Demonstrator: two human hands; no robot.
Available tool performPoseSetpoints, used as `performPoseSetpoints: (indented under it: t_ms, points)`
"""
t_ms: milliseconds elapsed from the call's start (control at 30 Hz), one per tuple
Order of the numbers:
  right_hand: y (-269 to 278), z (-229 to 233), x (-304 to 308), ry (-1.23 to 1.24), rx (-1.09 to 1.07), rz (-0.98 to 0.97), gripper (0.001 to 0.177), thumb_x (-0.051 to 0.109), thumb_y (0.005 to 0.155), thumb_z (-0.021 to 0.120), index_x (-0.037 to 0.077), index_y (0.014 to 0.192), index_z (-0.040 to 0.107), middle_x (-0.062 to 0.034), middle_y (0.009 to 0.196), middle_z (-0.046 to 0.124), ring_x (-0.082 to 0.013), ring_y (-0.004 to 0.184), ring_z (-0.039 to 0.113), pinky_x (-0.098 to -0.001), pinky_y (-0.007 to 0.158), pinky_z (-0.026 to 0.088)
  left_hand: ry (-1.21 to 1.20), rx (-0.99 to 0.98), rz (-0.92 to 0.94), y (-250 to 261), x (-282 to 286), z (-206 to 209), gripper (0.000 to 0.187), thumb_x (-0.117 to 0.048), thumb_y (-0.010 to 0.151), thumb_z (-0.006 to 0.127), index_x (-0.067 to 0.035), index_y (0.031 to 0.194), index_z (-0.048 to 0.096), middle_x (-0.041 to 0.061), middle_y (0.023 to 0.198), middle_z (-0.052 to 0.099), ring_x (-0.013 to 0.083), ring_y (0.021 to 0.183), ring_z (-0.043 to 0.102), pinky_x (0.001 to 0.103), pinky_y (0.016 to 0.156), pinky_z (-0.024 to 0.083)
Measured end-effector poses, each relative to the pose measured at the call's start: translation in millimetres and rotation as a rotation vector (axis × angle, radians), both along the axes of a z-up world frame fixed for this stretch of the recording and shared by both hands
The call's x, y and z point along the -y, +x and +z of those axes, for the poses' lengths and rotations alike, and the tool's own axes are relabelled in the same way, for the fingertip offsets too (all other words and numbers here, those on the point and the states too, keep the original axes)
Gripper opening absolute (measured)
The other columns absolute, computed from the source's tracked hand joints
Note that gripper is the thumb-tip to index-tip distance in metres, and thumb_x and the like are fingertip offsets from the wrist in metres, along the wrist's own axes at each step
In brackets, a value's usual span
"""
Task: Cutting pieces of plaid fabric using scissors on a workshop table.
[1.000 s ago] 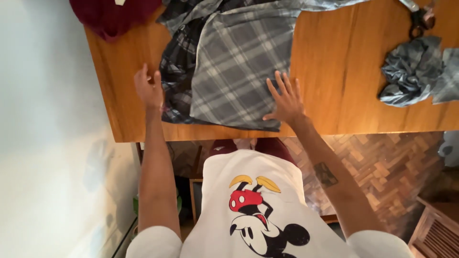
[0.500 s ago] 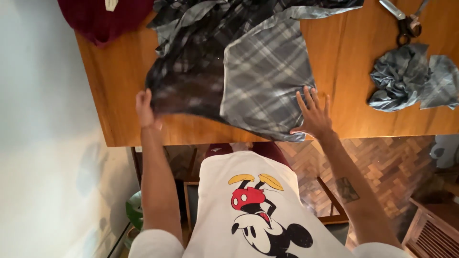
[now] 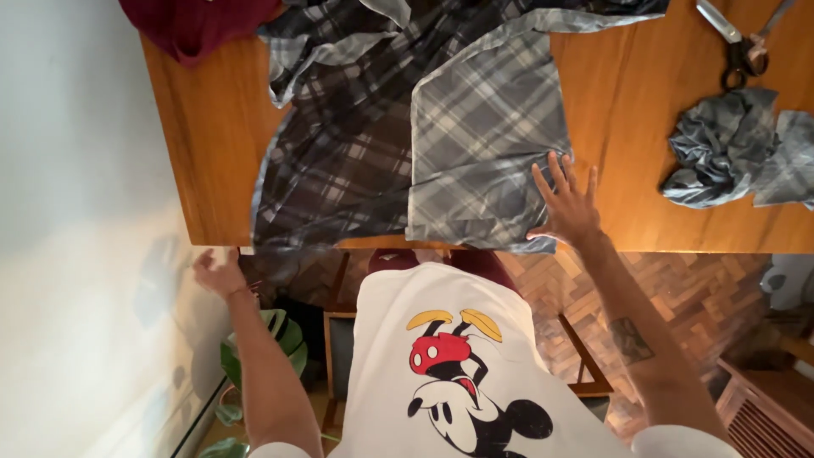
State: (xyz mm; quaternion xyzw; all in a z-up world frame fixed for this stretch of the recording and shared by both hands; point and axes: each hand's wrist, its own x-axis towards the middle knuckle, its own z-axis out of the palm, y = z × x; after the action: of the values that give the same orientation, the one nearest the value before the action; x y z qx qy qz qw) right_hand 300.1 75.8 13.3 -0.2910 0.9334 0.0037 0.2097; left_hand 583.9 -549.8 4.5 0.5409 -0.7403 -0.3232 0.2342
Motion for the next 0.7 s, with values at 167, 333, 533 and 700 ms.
performPoseSetpoints:
  t_ms: [167, 333, 533, 700]
  points:
    - [-26.0, 8.1, 13.0, -0.136, -0.032, -0.082, 0.116, 0.068, 0.056, 0.085, 0.02, 0.155, 0.046, -0.0131, 0.164, 0.035, -0.0365, 0.15, 0.034, -0.0668, 0.118, 0.026, -0.42, 0.191, -0.543, -122.6, -57.3, 31.4, 0.008, -0.007, 0.096, 0.073, -0.004, 0.101, 0.067, 0.011, 0.101, 0.065, 0.0312, 0.098, 0.061, 0.046, 0.094, 0.047]
    - [-59.9, -24.2, 50.8, -0.696, 0.089, -0.249, 0.05, 0.042, 0.109, 0.063, 0.013, 0.148, 0.057, -0.0142, 0.157, 0.051, -0.0369, 0.148, 0.047, -0.0523, 0.123, 0.042, -0.215, 0.351, -1.337, -243.2, -135.7, 24.7, 0.033, -0.026, 0.102, 0.069, -0.013, 0.132, 0.066, 0.01, 0.146, 0.056, 0.0334, 0.137, 0.048, 0.053, 0.11, 0.038]
    - [-140.4, -64.0, 57.2, -0.519, -0.12, -0.279, 0.053, 0.036, 0.112, 0.063, 0.004, 0.152, 0.051, -0.0262, 0.159, 0.042, -0.0478, 0.146, 0.038, -0.0579, 0.116, 0.035, -0.545, 0.42, -1.354, -345.0, -65.9, -26.9, 0.045, -0.032, 0.11, 0.065, -0.014, 0.149, 0.054, 0.014, 0.156, 0.045, 0.0394, 0.14, 0.04, 0.056, 0.111, 0.033]
    - [-211.2, -80.0, 72.8, -0.504, -0.175, -0.297, 0.065, 0.038, 0.11, 0.067, 0.001, 0.158, 0.043, -0.0265, 0.163, 0.035, -0.0496, 0.15, 0.029, -0.0598, 0.12, 0.029, -0.692, 0.26, -1.334, -418.5, -60.8, -44.8, 0.042, -0.029, 0.114, 0.066, -0.013, 0.15, 0.055, 0.014, 0.154, 0.05, 0.0382, 0.139, 0.044, 0.055, 0.111, 0.035]
